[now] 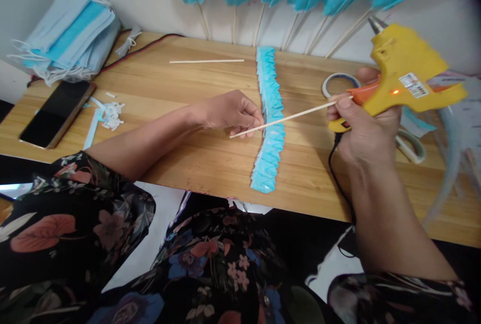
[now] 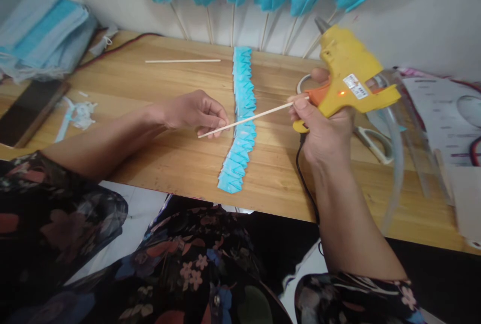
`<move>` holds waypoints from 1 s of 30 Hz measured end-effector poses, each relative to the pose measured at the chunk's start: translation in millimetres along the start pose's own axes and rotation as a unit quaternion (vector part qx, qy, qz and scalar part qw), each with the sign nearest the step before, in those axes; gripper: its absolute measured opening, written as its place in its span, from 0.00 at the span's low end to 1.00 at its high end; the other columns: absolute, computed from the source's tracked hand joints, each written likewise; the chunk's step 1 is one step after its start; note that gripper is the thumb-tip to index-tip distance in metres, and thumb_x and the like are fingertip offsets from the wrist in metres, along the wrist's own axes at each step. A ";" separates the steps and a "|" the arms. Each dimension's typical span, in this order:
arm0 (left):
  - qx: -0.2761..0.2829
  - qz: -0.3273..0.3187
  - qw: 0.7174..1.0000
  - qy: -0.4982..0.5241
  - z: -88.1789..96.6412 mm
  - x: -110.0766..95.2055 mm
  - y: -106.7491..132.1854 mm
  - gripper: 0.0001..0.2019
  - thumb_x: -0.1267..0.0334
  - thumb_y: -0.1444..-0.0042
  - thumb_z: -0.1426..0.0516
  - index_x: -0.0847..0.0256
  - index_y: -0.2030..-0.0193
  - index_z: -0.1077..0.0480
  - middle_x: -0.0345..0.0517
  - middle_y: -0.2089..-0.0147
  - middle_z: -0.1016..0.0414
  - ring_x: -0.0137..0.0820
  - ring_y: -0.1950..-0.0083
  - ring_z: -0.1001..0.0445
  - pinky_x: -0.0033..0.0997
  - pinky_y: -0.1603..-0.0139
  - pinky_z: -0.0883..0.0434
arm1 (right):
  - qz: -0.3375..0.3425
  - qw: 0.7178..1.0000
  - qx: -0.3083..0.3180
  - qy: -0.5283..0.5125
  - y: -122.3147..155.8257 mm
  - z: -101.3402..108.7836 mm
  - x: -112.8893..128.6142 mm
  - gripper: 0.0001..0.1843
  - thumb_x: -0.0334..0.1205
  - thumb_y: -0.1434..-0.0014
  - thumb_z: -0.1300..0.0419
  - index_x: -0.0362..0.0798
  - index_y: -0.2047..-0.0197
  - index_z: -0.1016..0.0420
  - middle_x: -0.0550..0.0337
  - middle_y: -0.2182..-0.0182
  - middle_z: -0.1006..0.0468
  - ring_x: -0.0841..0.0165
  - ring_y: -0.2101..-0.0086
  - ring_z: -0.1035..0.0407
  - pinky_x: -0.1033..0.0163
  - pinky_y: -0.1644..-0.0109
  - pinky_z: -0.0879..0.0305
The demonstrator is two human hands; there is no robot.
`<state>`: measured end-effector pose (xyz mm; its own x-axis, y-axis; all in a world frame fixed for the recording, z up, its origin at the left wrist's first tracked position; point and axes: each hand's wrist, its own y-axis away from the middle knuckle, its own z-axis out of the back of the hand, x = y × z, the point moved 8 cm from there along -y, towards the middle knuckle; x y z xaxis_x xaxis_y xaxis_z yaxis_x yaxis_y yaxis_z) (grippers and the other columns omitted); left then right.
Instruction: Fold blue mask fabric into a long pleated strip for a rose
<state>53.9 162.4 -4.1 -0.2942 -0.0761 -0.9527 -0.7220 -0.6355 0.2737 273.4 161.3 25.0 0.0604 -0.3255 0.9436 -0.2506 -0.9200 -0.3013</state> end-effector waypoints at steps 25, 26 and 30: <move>-0.015 -0.002 1.000 0.001 3.9 0.5 -0.4 0.07 0.66 0.46 0.35 0.67 0.72 0.22 0.43 0.77 0.25 0.18 0.83 0.37 0.20 0.81 0.42 | 0.002 1.000 -0.007 -0.013 -1.8 4.3 -2.8 0.12 0.33 0.61 0.31 0.48 0.72 0.29 0.65 0.76 0.20 0.77 0.79 0.31 0.71 0.75 0.37; -0.017 -0.003 1.000 -0.003 3.9 0.5 -0.5 0.06 0.66 0.46 0.36 0.67 0.72 0.22 0.43 0.78 0.25 0.18 0.83 0.36 0.20 0.81 0.42 | 0.003 1.000 -0.007 -0.014 -1.5 4.3 -3.0 0.12 0.32 0.61 0.31 0.48 0.71 0.29 0.65 0.76 0.20 0.77 0.79 0.31 0.71 0.75 0.36; -0.029 -0.006 0.999 -0.030 4.3 0.1 -0.2 0.05 0.68 0.47 0.37 0.66 0.72 0.22 0.40 0.81 0.28 0.19 0.82 0.35 0.20 0.79 0.39 | 0.006 1.000 0.000 -0.018 -0.7 1.9 -2.6 0.12 0.32 0.61 0.32 0.49 0.72 0.29 0.67 0.76 0.19 0.77 0.79 0.31 0.71 0.76 0.36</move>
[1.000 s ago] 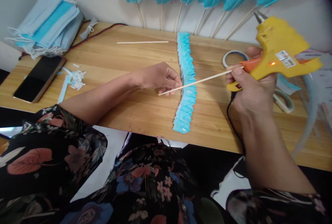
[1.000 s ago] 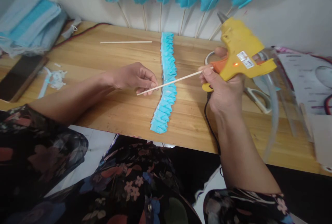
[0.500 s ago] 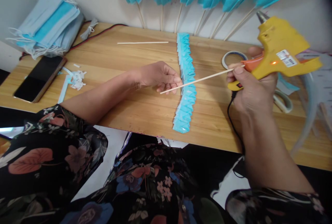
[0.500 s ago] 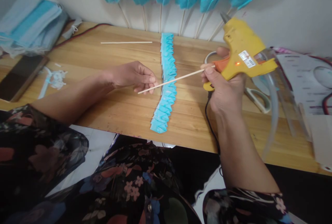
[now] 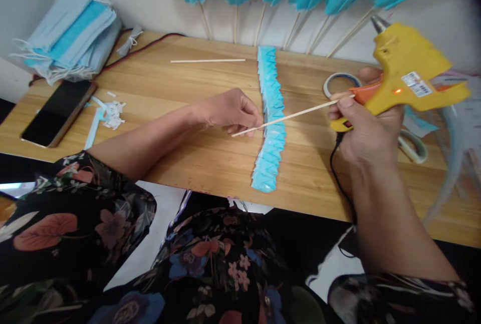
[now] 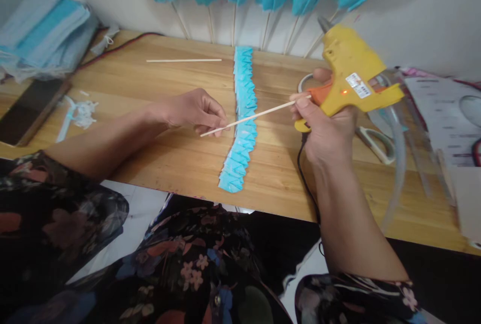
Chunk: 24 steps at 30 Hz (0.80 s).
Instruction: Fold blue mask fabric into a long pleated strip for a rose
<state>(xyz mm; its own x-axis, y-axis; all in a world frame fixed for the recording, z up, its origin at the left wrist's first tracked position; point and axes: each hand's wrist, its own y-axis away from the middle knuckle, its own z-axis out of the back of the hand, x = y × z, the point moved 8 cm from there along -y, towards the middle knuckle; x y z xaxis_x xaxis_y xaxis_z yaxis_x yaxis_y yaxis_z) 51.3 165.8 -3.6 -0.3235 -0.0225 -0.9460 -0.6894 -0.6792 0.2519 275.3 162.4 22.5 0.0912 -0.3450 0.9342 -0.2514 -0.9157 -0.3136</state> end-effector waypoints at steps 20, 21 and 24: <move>0.002 0.029 1.000 0.006 -2.8 6.7 0.3 0.06 0.71 0.48 0.38 0.66 0.74 0.22 0.43 0.78 0.25 0.22 0.80 0.31 0.21 0.77 0.36 | 0.002 1.000 0.006 0.011 1.9 -2.9 2.7 0.14 0.30 0.61 0.32 0.49 0.67 0.25 0.67 0.76 0.18 0.77 0.79 0.28 0.71 0.74 0.30; -0.001 0.033 0.999 0.015 -2.0 7.8 0.0 0.06 0.71 0.47 0.38 0.66 0.74 0.22 0.43 0.78 0.24 0.22 0.80 0.31 0.21 0.77 0.36 | 0.005 1.000 0.006 0.007 1.9 -2.8 3.0 0.16 0.30 0.61 0.32 0.49 0.65 0.25 0.67 0.76 0.18 0.76 0.79 0.29 0.71 0.73 0.30; 0.001 0.031 0.999 0.040 1.2 7.0 0.1 0.07 0.69 0.46 0.38 0.68 0.73 0.22 0.45 0.77 0.24 0.21 0.80 0.32 0.21 0.77 0.37 | -0.001 1.000 0.009 0.009 1.6 -2.4 1.3 0.16 0.31 0.60 0.31 0.49 0.64 0.25 0.67 0.75 0.18 0.76 0.79 0.29 0.71 0.73 0.29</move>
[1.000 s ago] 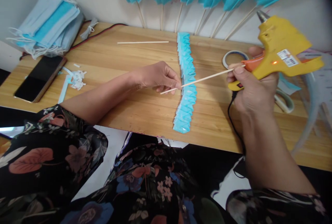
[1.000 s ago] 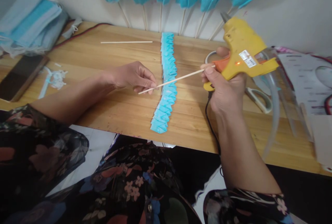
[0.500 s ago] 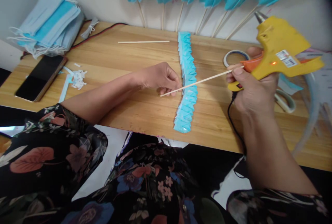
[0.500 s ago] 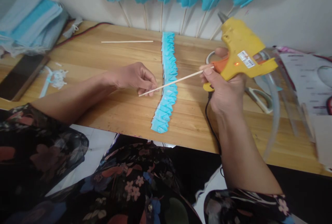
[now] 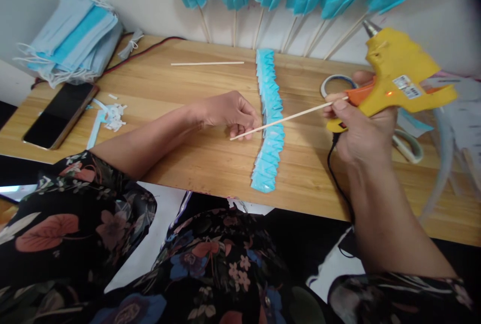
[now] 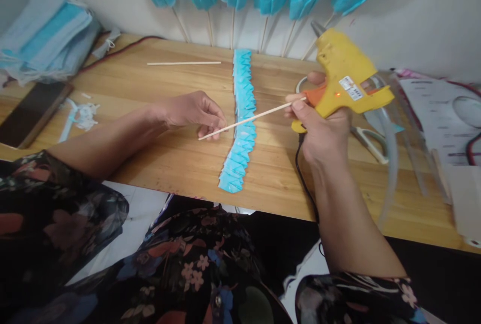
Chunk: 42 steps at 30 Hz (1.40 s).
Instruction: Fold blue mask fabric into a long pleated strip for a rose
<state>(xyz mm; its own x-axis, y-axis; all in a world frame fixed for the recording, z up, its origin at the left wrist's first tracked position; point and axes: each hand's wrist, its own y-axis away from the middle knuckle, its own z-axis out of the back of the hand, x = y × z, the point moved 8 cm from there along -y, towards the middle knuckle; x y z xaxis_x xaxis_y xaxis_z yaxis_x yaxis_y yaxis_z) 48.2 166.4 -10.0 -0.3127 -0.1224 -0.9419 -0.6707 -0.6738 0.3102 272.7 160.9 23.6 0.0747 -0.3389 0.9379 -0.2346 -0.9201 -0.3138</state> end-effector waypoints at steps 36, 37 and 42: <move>-0.167 -0.019 0.977 -0.133 20.3 -38.1 132.6 0.22 0.51 0.40 0.43 0.61 0.81 0.34 0.41 0.81 0.35 0.23 0.78 0.39 0.22 0.77 0.41 | -0.072 0.992 -0.003 -0.101 -36.4 -7.6 -35.0 0.17 0.43 0.54 0.28 0.57 0.61 0.26 0.69 0.74 0.27 0.72 0.76 0.35 0.64 0.74 0.35; -0.110 0.026 0.983 -0.147 -0.1 -18.1 150.6 0.20 0.51 0.40 0.43 0.61 0.79 0.31 0.41 0.80 0.33 0.24 0.78 0.37 0.22 0.77 0.40 | -0.073 0.991 -0.003 -0.110 -36.8 -7.9 -35.0 0.17 0.43 0.54 0.28 0.56 0.60 0.27 0.69 0.73 0.27 0.72 0.76 0.34 0.64 0.75 0.35; -0.060 0.161 0.945 -0.280 -42.3 79.3 231.4 0.12 0.58 0.39 0.44 0.56 0.57 0.20 0.47 0.64 0.19 0.34 0.65 0.23 0.28 0.65 0.32 | -0.069 0.989 0.003 -0.128 -33.5 -16.2 -33.1 0.20 0.44 0.54 0.27 0.53 0.59 0.29 0.70 0.75 0.27 0.74 0.77 0.33 0.67 0.75 0.34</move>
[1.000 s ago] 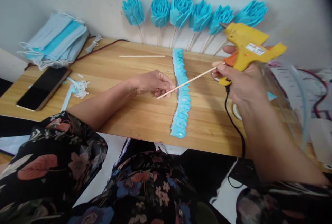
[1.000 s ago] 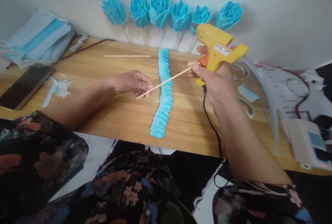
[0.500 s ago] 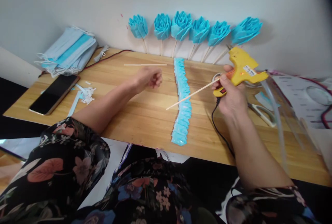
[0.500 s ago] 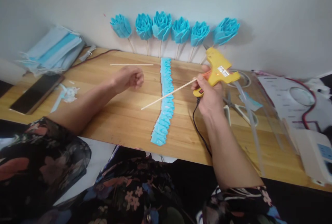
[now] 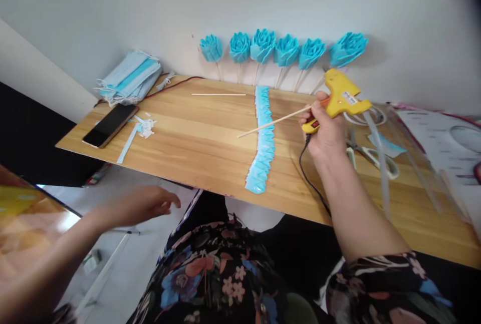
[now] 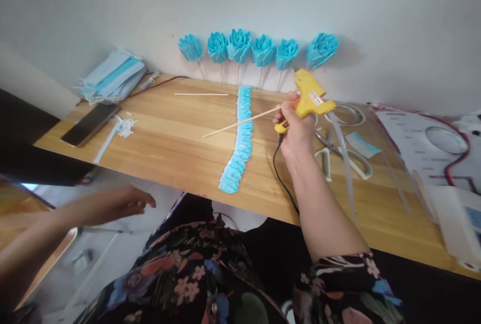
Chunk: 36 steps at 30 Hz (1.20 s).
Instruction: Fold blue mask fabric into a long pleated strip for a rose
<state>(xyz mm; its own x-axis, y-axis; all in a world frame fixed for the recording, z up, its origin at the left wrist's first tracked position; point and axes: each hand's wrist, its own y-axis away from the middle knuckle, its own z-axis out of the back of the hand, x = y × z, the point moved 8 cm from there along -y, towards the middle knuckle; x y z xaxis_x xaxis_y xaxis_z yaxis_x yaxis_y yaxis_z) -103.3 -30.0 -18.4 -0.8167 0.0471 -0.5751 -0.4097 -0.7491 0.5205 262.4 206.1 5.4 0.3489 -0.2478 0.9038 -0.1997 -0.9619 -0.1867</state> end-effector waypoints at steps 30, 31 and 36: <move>-0.056 -0.191 0.943 0.268 79.1 -141.0 -196.1 0.10 0.63 0.35 0.45 0.64 0.57 0.24 0.34 0.81 0.36 0.20 0.80 0.41 0.21 0.76 0.42 | 0.092 0.987 -0.073 0.110 1.2 15.9 19.6 0.22 0.54 0.53 0.27 0.55 0.60 0.28 0.67 0.74 0.29 0.72 0.78 0.36 0.62 0.76 0.37; -0.048 -0.195 0.941 0.272 76.7 -139.8 -196.9 0.10 0.64 0.35 0.45 0.65 0.56 0.24 0.35 0.79 0.35 0.20 0.79 0.40 0.21 0.76 0.40 | 0.093 0.987 -0.070 0.113 2.2 14.9 18.7 0.21 0.54 0.53 0.27 0.55 0.60 0.27 0.67 0.74 0.29 0.72 0.78 0.36 0.62 0.76 0.37; -0.003 -0.194 0.938 0.288 69.0 -131.9 -194.2 0.11 0.64 0.34 0.48 0.66 0.55 0.26 0.35 0.76 0.34 0.19 0.78 0.38 0.21 0.75 0.40 | 0.075 0.990 -0.045 0.113 10.4 1.9 20.9 0.19 0.54 0.51 0.28 0.56 0.61 0.26 0.68 0.75 0.29 0.72 0.78 0.35 0.64 0.76 0.36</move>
<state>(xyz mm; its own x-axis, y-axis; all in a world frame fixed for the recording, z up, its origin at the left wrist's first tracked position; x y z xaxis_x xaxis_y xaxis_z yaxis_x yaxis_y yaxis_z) 56.0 154.8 -0.1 -0.2505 -0.0462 -0.9670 -0.6266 -0.7537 0.1983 269.3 190.7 21.6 0.0970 -0.3457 0.9333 -0.3179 -0.8994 -0.3001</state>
